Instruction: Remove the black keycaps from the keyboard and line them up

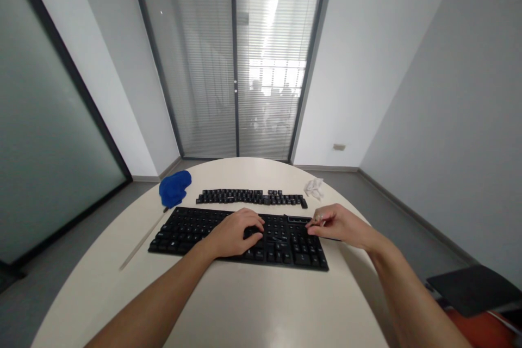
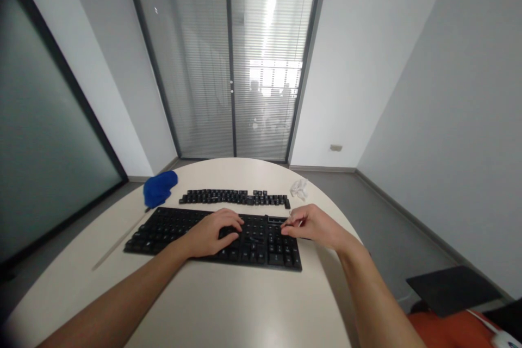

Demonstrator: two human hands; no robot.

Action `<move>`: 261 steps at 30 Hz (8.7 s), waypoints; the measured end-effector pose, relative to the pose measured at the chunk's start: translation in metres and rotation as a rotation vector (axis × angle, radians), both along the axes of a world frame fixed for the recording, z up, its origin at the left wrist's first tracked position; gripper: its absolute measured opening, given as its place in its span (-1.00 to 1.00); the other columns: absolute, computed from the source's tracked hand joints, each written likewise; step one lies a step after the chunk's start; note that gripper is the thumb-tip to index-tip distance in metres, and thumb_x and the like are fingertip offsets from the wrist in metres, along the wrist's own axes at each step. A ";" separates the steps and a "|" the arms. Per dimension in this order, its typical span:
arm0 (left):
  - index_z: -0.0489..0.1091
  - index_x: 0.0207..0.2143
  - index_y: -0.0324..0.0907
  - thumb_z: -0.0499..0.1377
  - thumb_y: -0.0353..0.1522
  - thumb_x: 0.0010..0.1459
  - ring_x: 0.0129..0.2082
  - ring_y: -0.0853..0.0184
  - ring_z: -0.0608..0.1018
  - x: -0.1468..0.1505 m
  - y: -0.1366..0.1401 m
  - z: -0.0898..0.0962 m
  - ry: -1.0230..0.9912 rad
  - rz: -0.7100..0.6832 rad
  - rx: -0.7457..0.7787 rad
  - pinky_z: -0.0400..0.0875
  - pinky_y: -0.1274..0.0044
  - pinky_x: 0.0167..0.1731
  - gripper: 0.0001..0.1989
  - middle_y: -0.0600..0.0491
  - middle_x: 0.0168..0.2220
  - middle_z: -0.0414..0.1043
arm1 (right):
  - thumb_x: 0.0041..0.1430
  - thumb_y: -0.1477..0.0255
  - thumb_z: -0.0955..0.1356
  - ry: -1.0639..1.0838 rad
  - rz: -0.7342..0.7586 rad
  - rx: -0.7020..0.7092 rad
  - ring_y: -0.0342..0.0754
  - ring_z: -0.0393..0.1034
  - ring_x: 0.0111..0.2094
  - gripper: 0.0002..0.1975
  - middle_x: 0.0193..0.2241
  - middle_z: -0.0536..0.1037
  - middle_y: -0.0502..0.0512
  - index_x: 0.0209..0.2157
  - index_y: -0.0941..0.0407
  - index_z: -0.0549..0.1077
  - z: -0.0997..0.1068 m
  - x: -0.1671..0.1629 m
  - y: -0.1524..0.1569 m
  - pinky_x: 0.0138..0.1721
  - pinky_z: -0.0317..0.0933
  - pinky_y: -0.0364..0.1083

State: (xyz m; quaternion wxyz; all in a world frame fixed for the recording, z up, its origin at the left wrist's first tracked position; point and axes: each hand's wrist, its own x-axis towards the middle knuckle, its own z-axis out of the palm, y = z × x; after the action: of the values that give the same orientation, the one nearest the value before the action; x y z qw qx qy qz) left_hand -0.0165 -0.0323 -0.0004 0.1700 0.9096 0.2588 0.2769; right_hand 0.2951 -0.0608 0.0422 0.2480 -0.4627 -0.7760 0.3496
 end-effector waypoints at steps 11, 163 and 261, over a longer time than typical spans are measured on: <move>0.49 -0.24 -0.13 0.16 -0.39 0.20 -0.04 0.23 0.48 -0.001 0.000 0.000 0.005 0.010 -0.008 0.37 0.35 0.04 -0.89 -0.01 -0.10 0.54 | 0.16 0.01 0.35 0.126 -0.080 -0.187 -0.03 0.51 -0.36 -0.55 -0.42 0.61 0.14 -0.36 0.17 0.46 -0.008 0.002 0.004 -0.28 0.38 -0.06; 0.45 -0.27 -0.12 0.14 -0.45 0.19 -0.15 0.25 0.50 0.032 -0.017 -0.018 -0.136 0.354 -0.092 0.38 0.42 -0.08 -0.89 0.06 -0.22 0.51 | 0.14 0.22 0.37 -0.466 -0.261 0.321 0.02 0.46 -0.42 -0.77 -0.44 0.62 0.09 -0.28 0.05 0.57 -0.021 -0.027 0.013 -0.39 0.17 -0.12; 0.43 -0.06 -0.10 0.34 -0.15 0.03 0.13 0.08 0.34 0.027 -0.036 -0.004 0.094 0.100 0.091 0.17 0.19 0.19 -0.57 -0.06 0.13 0.34 | 0.38 0.04 -0.01 -0.088 -0.518 0.443 0.03 0.44 -0.28 -0.29 -0.31 0.57 0.19 -0.09 0.17 0.59 -0.012 0.005 0.019 -0.18 0.24 -0.08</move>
State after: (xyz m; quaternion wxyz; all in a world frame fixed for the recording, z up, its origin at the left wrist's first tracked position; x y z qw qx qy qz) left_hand 0.0107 -0.0682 -0.0046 0.1023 0.9144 0.2986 0.2536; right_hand 0.2998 -0.0420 0.0305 0.3894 -0.5940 -0.6996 0.0777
